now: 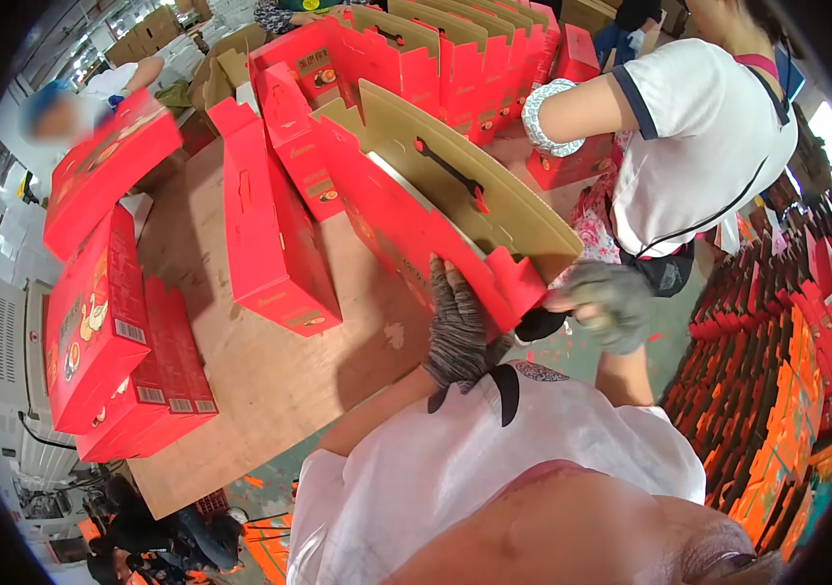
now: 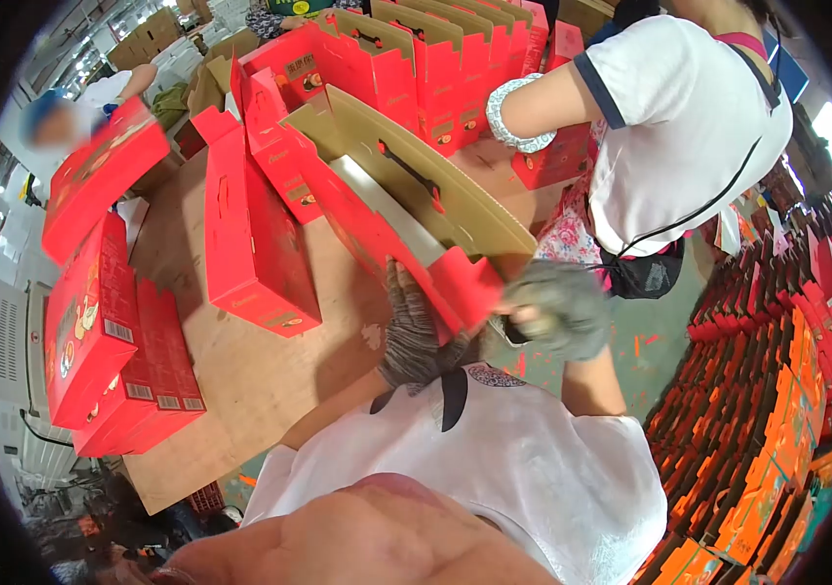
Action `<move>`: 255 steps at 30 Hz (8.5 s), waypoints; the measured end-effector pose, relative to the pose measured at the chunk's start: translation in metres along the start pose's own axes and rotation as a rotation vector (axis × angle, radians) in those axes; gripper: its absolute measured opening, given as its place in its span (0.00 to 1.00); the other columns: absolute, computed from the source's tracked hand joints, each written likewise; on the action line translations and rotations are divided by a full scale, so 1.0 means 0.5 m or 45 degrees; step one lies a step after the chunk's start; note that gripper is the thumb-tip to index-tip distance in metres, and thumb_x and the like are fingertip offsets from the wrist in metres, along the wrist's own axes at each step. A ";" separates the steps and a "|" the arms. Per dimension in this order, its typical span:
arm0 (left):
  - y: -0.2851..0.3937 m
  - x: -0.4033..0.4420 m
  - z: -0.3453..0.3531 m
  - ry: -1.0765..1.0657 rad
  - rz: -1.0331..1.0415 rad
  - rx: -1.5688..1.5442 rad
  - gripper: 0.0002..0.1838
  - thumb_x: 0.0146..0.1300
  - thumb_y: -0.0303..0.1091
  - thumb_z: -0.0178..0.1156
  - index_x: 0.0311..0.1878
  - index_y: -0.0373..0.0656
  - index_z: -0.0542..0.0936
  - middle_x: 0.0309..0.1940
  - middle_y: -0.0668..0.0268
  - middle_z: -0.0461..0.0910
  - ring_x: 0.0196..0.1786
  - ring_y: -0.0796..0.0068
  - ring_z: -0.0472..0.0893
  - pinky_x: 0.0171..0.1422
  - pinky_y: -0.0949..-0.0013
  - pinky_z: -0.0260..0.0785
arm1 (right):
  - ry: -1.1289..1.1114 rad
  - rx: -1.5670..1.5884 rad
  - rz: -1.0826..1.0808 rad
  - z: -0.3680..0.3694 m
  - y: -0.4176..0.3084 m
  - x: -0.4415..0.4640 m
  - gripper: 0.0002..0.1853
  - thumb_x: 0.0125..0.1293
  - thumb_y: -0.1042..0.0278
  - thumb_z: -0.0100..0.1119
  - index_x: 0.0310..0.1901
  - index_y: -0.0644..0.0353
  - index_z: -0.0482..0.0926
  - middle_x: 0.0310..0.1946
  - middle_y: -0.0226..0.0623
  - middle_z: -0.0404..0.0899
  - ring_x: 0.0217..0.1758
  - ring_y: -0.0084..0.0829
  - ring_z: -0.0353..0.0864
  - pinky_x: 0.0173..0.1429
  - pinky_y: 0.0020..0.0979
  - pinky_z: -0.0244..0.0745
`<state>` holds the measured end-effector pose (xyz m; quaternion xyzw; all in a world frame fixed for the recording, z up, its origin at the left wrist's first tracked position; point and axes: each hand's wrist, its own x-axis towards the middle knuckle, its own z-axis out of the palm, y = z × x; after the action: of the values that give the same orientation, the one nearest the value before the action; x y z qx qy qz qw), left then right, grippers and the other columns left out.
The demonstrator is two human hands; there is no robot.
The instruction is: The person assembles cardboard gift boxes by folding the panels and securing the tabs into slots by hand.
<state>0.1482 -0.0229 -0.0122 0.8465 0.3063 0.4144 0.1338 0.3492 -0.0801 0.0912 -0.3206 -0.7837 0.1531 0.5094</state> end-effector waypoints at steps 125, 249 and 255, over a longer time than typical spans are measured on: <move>-0.121 -0.154 -0.554 -0.524 -0.924 0.592 0.49 0.31 0.51 0.71 0.60 0.38 0.68 0.55 0.48 0.70 0.60 0.46 0.66 0.65 0.52 0.58 | -0.878 -0.418 -0.288 0.464 0.272 0.341 0.24 0.68 0.47 0.38 0.38 0.58 0.79 0.34 0.48 0.80 0.39 0.46 0.79 0.49 0.45 0.71; -0.130 0.030 -0.423 -1.106 -0.793 0.958 0.60 0.43 0.60 0.67 0.73 0.60 0.38 0.61 0.37 0.59 0.65 0.44 0.62 0.60 0.43 0.57 | -0.580 0.787 -0.554 0.396 0.167 0.238 0.10 0.50 0.72 0.68 0.35 0.58 0.80 0.35 0.36 0.80 0.37 0.36 0.81 0.33 0.32 0.77; -0.135 0.012 -0.385 -0.808 -0.556 0.918 0.56 0.46 0.64 0.63 0.73 0.55 0.43 0.65 0.42 0.56 0.69 0.44 0.55 0.65 0.43 0.53 | -0.357 0.194 -0.085 0.206 0.242 0.288 0.15 0.52 0.63 0.68 0.41 0.56 0.81 0.41 0.38 0.81 0.47 0.37 0.78 0.52 0.36 0.73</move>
<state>-0.0274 0.0282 0.0787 0.8391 0.5431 -0.0315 0.0034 0.2594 0.1141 0.0787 -0.2303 -0.8435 0.2385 0.4225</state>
